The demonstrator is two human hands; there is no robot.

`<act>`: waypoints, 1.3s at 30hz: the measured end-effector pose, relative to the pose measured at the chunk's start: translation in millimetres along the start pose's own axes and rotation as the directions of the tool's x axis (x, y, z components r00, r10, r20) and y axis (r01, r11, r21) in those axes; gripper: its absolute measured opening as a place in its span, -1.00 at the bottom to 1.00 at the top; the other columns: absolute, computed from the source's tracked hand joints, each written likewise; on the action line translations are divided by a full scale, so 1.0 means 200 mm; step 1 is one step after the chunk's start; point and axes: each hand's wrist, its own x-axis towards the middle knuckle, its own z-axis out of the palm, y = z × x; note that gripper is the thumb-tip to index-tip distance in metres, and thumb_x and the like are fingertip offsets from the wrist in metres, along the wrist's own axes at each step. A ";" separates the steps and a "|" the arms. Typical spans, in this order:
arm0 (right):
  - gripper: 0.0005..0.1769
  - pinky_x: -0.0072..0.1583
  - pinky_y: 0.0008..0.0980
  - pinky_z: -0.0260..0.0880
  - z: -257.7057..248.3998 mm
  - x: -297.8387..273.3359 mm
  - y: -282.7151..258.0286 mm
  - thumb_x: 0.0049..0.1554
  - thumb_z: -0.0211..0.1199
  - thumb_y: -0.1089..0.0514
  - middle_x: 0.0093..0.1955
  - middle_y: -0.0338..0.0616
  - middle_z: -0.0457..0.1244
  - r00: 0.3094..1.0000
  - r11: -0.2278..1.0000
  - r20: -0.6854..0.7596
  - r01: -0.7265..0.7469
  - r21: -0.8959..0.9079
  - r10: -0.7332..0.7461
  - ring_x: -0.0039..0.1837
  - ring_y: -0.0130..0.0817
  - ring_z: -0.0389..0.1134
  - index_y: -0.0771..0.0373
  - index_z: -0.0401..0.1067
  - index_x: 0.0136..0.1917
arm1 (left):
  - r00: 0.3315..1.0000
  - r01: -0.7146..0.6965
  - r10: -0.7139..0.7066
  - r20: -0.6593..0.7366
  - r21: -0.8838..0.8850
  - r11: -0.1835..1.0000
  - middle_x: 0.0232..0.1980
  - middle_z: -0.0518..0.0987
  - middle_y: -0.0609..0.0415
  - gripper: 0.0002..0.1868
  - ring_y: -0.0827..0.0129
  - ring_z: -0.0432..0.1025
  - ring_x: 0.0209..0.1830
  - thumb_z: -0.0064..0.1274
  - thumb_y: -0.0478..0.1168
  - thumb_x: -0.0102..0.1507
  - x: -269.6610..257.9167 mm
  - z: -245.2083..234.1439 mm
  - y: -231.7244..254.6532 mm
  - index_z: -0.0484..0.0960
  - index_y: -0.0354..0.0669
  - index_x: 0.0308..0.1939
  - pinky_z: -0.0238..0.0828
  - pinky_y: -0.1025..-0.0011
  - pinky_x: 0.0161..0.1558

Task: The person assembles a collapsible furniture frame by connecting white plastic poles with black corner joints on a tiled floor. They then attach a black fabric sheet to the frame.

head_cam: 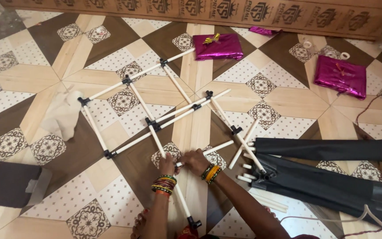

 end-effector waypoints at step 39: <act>-0.72 -0.26 -0.35 0.26 0.56 -0.16 -0.21 0.20 0.19 0.23 -0.41 -0.12 0.33 0.694 0.567 -0.162 -0.406 0.717 0.702 -0.35 -0.47 0.24 0.33 0.57 0.14 | 0.956 0.235 -0.223 0.191 -0.041 0.971 -0.14 0.69 -0.06 -0.81 0.19 0.62 -0.14 0.08 -0.28 0.34 0.23 -0.16 0.10 0.61 -0.32 -0.01 0.62 0.29 -0.06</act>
